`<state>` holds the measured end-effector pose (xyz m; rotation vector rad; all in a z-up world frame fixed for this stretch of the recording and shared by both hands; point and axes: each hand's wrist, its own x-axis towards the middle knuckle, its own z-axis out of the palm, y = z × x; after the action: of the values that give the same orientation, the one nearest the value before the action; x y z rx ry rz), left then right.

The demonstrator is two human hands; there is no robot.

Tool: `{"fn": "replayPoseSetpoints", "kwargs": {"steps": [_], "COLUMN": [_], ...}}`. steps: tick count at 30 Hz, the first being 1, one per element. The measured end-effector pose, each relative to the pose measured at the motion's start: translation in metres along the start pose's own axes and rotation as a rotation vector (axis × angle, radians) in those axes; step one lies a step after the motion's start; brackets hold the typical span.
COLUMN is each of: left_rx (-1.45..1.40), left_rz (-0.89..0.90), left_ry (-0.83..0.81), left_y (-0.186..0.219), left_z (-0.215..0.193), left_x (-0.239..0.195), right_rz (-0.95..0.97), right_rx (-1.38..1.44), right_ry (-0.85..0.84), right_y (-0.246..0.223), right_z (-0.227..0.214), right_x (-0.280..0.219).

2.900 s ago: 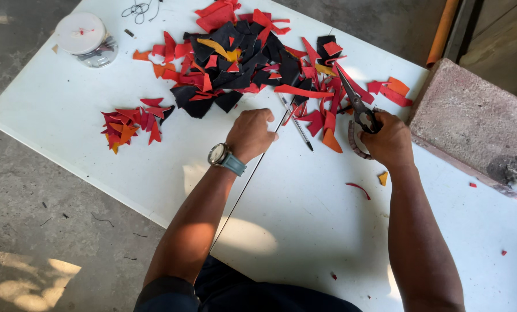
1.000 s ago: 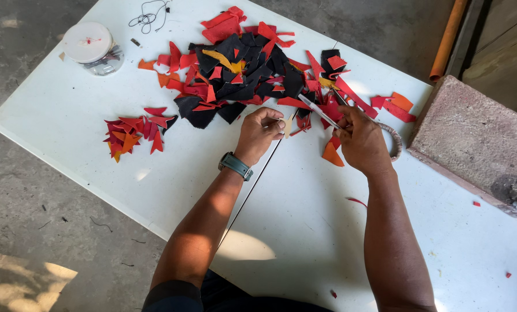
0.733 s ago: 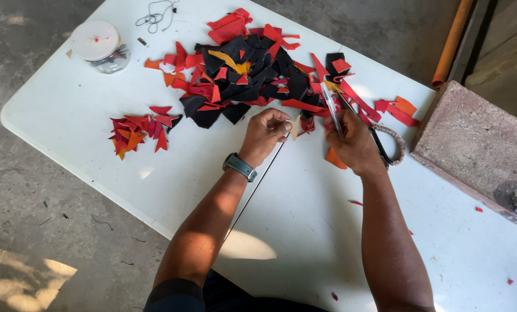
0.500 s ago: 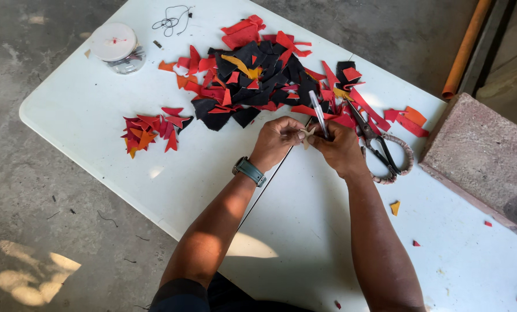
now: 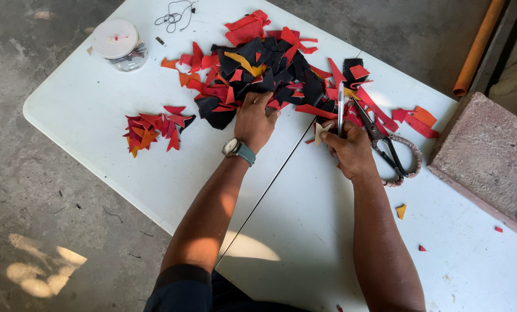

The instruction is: The person uses large shears to trim small pieces of red and black leather, and marks them with a pen while working on a table.

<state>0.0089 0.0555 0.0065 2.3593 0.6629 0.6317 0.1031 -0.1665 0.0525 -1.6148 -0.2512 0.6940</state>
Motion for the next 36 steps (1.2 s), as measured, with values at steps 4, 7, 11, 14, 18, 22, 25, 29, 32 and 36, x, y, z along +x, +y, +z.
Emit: {"fn": "replayPoseSetpoints", "kwargs": {"steps": [4,7,11,14,18,22,25,29,32,36], "left_rx": [0.218,0.253,-0.141,-0.407,-0.528,-0.432,-0.283,-0.213,0.003,0.213], "left_rz": [0.041,0.092,-0.044,-0.141,-0.172,-0.093,-0.047,-0.009,-0.052,0.034], "left_ry": [-0.067,-0.082,-0.015,-0.062,-0.204,-0.232,-0.118,0.099,0.007,0.061], "left_y": [0.006,0.003,-0.003,-0.003,0.005,0.015,0.013,0.003,0.004,0.009], "left_z": [0.01,0.012,0.01,0.005,0.0,0.006,0.008,0.004,0.005,0.017], "left_x": [0.013,0.018,0.018,0.012,-0.005,-0.019,-0.012,0.019,0.034,0.045], "right_rz": [0.001,-0.005,-0.002,-0.013,-0.019,-0.034,-0.036,-0.032,-0.015,-0.018], "right_rx": [0.015,0.024,0.051,0.059,0.078,0.096,0.101,0.055,0.03,0.033], "right_ry": [0.01,0.004,-0.013,-0.015,-0.012,-0.022,-0.027,-0.002,0.01,0.002], "right_y": [0.0,-0.001,0.0,0.002,0.003,0.004,0.003,-0.001,-0.004,-0.004], "right_z": [-0.001,-0.001,-0.003,-0.005,-0.006,-0.008,-0.007,-0.006,-0.004,-0.004], "right_x": [-0.001,-0.002,-0.002,-0.001,0.001,0.001,0.0,-0.003,-0.004,-0.003]}}
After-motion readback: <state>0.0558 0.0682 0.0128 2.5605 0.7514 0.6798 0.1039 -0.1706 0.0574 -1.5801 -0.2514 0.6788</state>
